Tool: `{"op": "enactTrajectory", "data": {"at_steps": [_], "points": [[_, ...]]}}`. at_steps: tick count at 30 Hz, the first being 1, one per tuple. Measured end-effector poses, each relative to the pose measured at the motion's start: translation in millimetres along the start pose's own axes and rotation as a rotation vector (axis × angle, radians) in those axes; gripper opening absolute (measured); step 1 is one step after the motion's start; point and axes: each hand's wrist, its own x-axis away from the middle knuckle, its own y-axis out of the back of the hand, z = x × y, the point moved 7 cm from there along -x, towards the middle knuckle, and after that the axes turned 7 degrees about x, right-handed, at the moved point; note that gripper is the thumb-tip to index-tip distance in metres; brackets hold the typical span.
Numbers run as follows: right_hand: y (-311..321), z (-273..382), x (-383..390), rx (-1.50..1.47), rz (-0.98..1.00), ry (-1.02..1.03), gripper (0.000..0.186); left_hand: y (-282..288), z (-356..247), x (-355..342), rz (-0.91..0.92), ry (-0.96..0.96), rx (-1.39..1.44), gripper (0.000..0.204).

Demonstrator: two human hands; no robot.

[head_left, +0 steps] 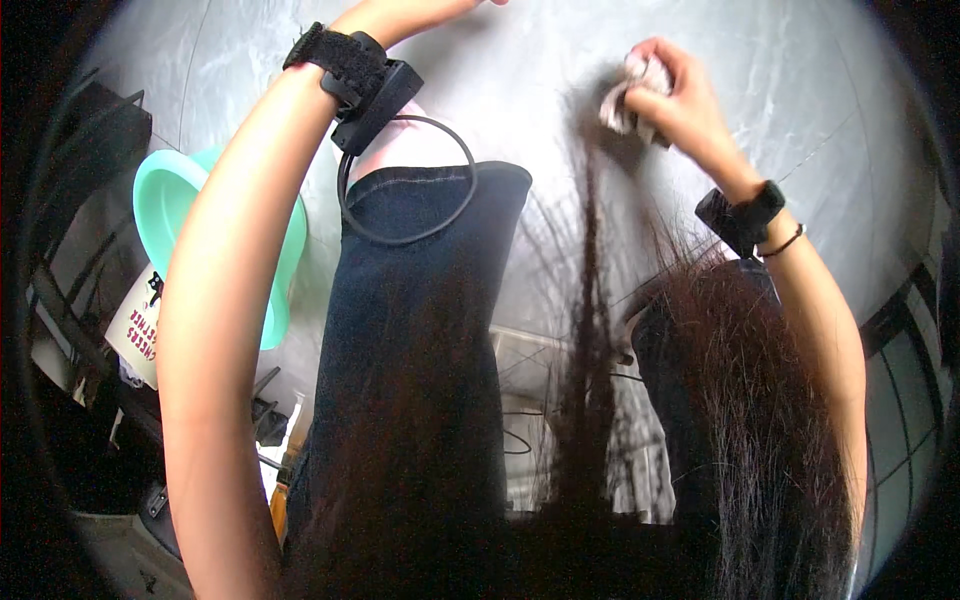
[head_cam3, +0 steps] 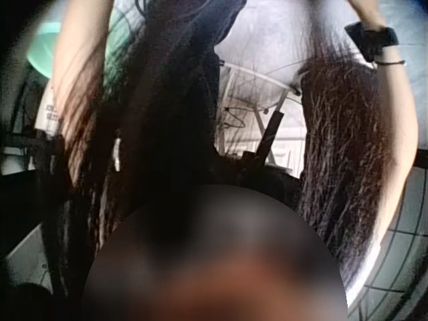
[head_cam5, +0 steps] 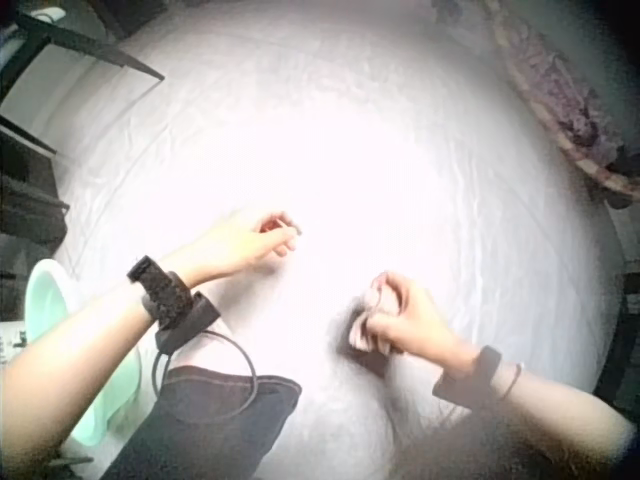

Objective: The person scrubs a tiled floor with a cloth, periodically dipping the cloth into a basin of water and wringing it out before continuing to wipe the surface.

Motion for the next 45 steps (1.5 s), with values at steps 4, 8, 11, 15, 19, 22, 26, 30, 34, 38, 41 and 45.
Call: {"op": "enactTrajectory", "data": {"at_steps": [4, 8, 11, 15, 19, 22, 26, 30, 34, 38, 41, 45], "points": [[-12.7, 17.4, -22.6, -0.329, 0.010, 0.106, 0.021, -2.5, -10.4, 13.5, 0.019, 0.064, -0.073, 0.031], [-31.0, 18.7, -20.8, -0.931, 0.200, -0.087, 0.037, -18.5, -27.0, 15.5, 0.153, -0.010, -0.126, 0.042], [-35.6, 18.1, -18.3, -1.272, 0.119, -0.160, 0.013, -18.0, -30.3, 21.2, 0.142, 0.064, 0.084, 0.051], [-38.7, 69.2, -19.4, -1.492, 0.151, -0.221, 0.022, -6.4, -49.1, 50.5, 0.053, 0.105, 0.258, 0.059], [-38.9, 132.5, -19.2, -1.476, 0.195, -0.211, 0.037, 16.4, -70.6, 94.2, -0.082, 0.139, 0.499, 0.065], [-32.4, 185.4, -21.9, -1.278, 0.215, -0.077, 0.038, 37.2, -91.3, 130.9, -0.148, 0.172, 0.512, 0.066], [-58.0, 255.7, -26.5, -1.063, 0.221, 0.054, 0.035, 64.9, -105.2, 176.9, -0.394, 0.125, 0.788, 0.070], [-102.1, 276.9, -11.4, -1.000, 0.085, 0.102, 0.035, 62.1, -95.7, 208.6, -0.549, 0.169, 0.817, 0.071], [-132.3, 288.4, -9.8, -1.205, 0.261, 0.067, 0.040, 89.4, -80.6, 248.5, -0.939, 0.006, 0.715, 0.055], [-131.8, 294.0, -1.7, -0.984, 0.392, 0.269, 0.051, 118.8, -61.2, 296.6, -1.064, 0.087, 0.585, 0.038], [-120.9, 274.1, 0.5, -0.633, 0.486, 0.311, 0.040, 163.8, -26.0, 356.7, -1.272, 0.088, 0.669, 0.037], [-67.0, 217.1, -12.0, -0.323, 0.402, 0.346, 0.026, 221.4, 57.7, 427.0, -1.184, 0.195, 0.878, 0.035]]}}
